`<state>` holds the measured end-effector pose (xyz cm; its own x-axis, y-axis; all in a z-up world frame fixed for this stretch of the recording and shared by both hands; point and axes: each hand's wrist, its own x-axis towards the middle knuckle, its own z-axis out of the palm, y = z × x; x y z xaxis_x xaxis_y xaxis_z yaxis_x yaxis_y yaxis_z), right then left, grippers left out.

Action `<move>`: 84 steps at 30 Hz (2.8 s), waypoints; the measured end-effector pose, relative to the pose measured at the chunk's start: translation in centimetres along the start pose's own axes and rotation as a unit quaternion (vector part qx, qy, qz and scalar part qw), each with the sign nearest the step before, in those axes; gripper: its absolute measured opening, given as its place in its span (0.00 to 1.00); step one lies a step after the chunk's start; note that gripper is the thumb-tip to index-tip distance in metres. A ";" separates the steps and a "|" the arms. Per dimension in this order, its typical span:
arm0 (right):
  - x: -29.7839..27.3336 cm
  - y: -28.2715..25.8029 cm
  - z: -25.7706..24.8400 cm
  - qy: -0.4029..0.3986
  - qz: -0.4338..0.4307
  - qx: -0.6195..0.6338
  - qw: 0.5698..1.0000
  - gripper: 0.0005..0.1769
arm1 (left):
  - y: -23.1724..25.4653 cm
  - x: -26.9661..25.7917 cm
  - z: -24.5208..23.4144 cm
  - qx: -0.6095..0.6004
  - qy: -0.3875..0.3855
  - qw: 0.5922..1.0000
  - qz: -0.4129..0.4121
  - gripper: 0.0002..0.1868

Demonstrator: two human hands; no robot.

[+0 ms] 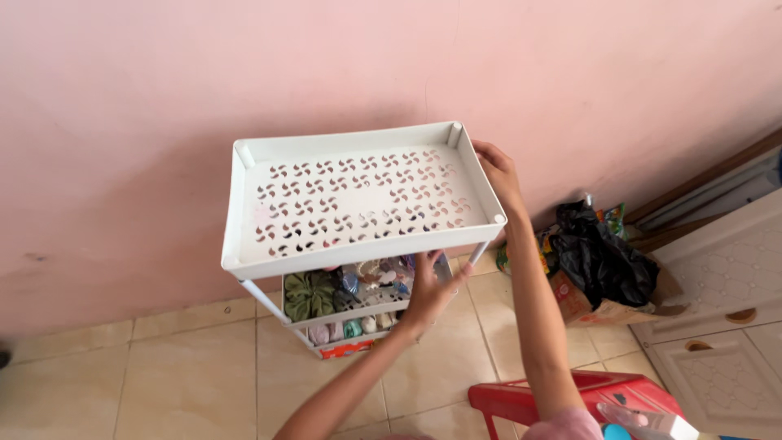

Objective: The person removes items from a white three-tier plastic shelving unit and places them on a red stool and the floor. They then detach the top basket and vertical support poles, leaving the unit partially disassembled.

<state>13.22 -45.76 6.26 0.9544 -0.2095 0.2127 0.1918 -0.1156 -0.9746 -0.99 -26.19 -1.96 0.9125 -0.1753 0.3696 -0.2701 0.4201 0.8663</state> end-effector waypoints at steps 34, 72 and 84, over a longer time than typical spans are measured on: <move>2.0 7.3 3.3 -0.045 -0.038 0.202 0.978 0.16 | 3.1 3.0 -0.6 -0.337 0.155 0.928 -0.017 0.29; -17.2 -7.1 1.0 -0.009 -0.258 -0.156 0.954 0.27 | 14.6 -5.7 -22.1 0.120 0.178 0.964 0.154 0.28; -18.0 -5.6 -0.4 0.024 -0.292 -0.136 0.946 0.36 | 11.5 -6.8 -21.5 0.163 0.329 0.898 0.245 0.27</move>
<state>-5.16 -41.76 7.92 0.6909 -0.0765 0.7189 0.6114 -0.4688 -0.6375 -3.68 -1.00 -1.73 0.6155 0.5672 0.5472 -0.6657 0.0025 0.7462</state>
